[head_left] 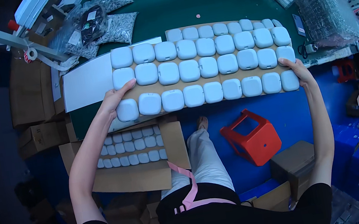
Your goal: The recorder is unpacking small white electronic cases from a cardboard box, inspecting each one individually, and arranging them in neat rows on a workbench.
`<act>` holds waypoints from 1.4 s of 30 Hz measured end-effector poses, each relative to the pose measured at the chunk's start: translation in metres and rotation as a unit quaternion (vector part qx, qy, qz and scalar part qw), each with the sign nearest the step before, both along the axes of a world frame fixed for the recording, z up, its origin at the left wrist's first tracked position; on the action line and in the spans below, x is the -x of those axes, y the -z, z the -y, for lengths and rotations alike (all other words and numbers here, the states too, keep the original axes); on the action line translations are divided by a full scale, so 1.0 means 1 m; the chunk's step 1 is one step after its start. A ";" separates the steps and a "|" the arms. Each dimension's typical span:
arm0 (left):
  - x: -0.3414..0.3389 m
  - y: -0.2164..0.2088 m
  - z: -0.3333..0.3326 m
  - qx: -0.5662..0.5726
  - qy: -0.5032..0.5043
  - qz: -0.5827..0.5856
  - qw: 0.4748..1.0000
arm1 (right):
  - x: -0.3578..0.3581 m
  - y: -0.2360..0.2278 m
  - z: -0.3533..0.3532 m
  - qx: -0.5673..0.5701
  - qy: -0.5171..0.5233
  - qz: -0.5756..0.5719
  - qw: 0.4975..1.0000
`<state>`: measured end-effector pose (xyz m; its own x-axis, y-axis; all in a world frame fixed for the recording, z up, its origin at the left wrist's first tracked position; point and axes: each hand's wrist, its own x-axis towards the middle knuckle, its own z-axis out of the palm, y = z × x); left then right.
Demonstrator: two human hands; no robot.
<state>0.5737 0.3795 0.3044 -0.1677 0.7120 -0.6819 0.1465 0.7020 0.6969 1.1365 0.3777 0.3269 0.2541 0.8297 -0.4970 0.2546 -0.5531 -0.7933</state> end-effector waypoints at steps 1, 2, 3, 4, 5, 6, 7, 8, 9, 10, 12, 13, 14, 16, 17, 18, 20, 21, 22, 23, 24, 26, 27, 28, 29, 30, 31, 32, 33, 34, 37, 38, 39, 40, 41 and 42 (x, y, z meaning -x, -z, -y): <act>-0.027 0.007 -0.021 0.000 0.005 -0.003 1.000 | -0.032 0.008 -0.017 0.006 -0.012 -0.005 1.000; -0.051 0.013 -0.040 0.000 0.010 -0.005 1.000 | -0.063 0.015 -0.034 0.012 -0.024 -0.009 1.000; -0.073 0.022 -0.059 0.004 0.011 -0.005 1.000 | -0.088 0.020 -0.046 0.016 -0.023 -0.010 1.000; -0.093 0.030 -0.075 -0.002 0.013 0.014 1.000 | -0.110 0.024 -0.063 0.012 -0.017 -0.014 1.000; -0.110 0.036 -0.088 -0.008 0.016 0.034 0.999 | -0.128 0.029 -0.080 0.007 -0.010 -0.018 1.000; -0.128 0.043 -0.099 -0.004 0.012 0.035 0.999 | -0.147 0.032 -0.094 0.011 -0.013 -0.017 1.000; -0.146 0.050 -0.110 -0.007 0.008 0.043 0.999 | -0.164 0.035 -0.109 0.012 -0.019 -0.020 1.000; -0.160 0.056 -0.120 -0.009 0.003 0.049 0.999 | -0.178 0.040 -0.124 0.012 -0.026 -0.025 0.999; -0.172 0.061 -0.128 -0.011 -0.001 0.054 0.998 | -0.190 0.046 -0.136 0.013 -0.032 -0.030 0.999; -0.180 0.066 -0.133 -0.014 -0.004 0.059 0.998 | -0.203 0.051 -0.145 0.014 -0.037 -0.036 0.999; -0.191 0.074 -0.143 -0.003 -0.009 0.057 0.998 | -0.213 0.057 -0.160 0.016 -0.034 -0.032 0.999; -0.195 0.078 -0.147 0.004 -0.013 0.055 0.998 | -0.210 0.061 -0.158 0.015 -0.029 -0.027 0.999; -0.198 0.083 -0.151 0.011 -0.016 0.054 0.998 | -0.216 0.066 -0.167 0.014 -0.024 -0.022 0.999; -0.202 0.093 -0.156 0.023 -0.019 0.052 0.998 | -0.224 0.072 -0.178 0.011 -0.013 -0.011 1.000; -0.204 0.098 -0.158 0.017 -0.019 0.041 0.999 | -0.221 0.077 -0.182 0.010 -0.007 -0.005 1.000; -0.205 0.104 -0.159 0.011 -0.020 0.031 0.999 | -0.221 0.080 -0.184 0.009 -0.001 0.001 1.000; -0.209 0.115 -0.161 -0.001 -0.020 0.012 1.000 | -0.219 0.083 -0.190 0.005 0.012 0.015 1.000; -0.209 0.121 -0.160 -0.007 -0.021 0.001 1.000 | -0.219 0.086 -0.188 0.003 0.017 0.021 1.000; -0.210 0.127 -0.160 -0.014 -0.021 -0.009 1.000 | -0.214 0.086 -0.179 0.001 0.023 0.028 0.999; -0.211 0.133 -0.159 -0.021 -0.022 -0.019 0.999 | -0.218 0.089 -0.189 -0.002 0.029 0.035 0.999; -0.213 0.138 -0.158 -0.029 -0.022 -0.028 0.999 | -0.218 0.088 -0.195 -0.005 0.035 0.042 0.998; -0.218 0.148 -0.156 -0.036 -0.021 -0.037 0.998 | -0.204 0.088 -0.193 -0.012 0.047 0.057 0.997; -0.220 0.154 -0.154 -0.053 -0.034 -0.050 0.997 | -0.202 0.087 -0.190 -0.015 0.052 0.064 0.996; -0.223 0.160 -0.151 -0.070 -0.046 -0.061 0.995 | -0.199 0.085 -0.193 -0.018 0.058 0.072 0.996; -0.225 0.165 -0.148 -0.087 -0.060 -0.073 0.992 | -0.196 0.081 -0.191 -0.021 0.063 0.081 0.995; -0.227 0.169 -0.145 -0.105 -0.073 -0.085 0.988 | -0.188 0.081 -0.188 -0.025 0.067 0.088 0.994; -0.227 0.170 -0.142 -0.103 -0.076 -0.087 0.988 | -0.191 0.079 -0.184 -0.029 0.069 0.094 0.993; -0.227 0.171 -0.140 -0.110 -0.082 -0.071 0.988 | -0.186 0.078 -0.182 -0.032 0.070 0.098 0.992; -0.227 0.172 -0.137 -0.118 -0.090 -0.056 0.987 | -0.189 0.077 -0.182 -0.036 0.070 0.103 0.992; -0.226 0.174 -0.134 -0.125 -0.098 -0.042 0.986 | -0.179 0.077 -0.182 -0.040 0.069 0.106 0.991; -0.210 0.180 -0.124 -0.144 -0.128 -0.013 0.981 | -0.172 0.093 -0.181 -0.045 0.060 0.106 0.992; -0.214 0.175 -0.119 -0.132 -0.130 -0.011 0.983 | -0.184 0.093 -0.174 -0.043 0.051 0.110 0.992; -0.217 0.173 -0.119 -0.139 -0.114 0.016 0.984 | -0.207 0.095 -0.170 -0.041 0.041 0.113 0.992; -0.211 0.173 -0.120 -0.145 -0.102 0.034 0.983 | -0.222 0.107 -0.168 -0.038 0.026 0.107 0.993; -0.206 0.175 -0.120 -0.157 -0.102 0.040 0.982 | -0.274 0.122 -0.164 -0.029 0.009 0.102 0.994; -0.200 0.175 -0.117 -0.168 -0.100 0.043 0.980 | -0.296 0.139 -0.158 -0.020 -0.007 0.095 0.995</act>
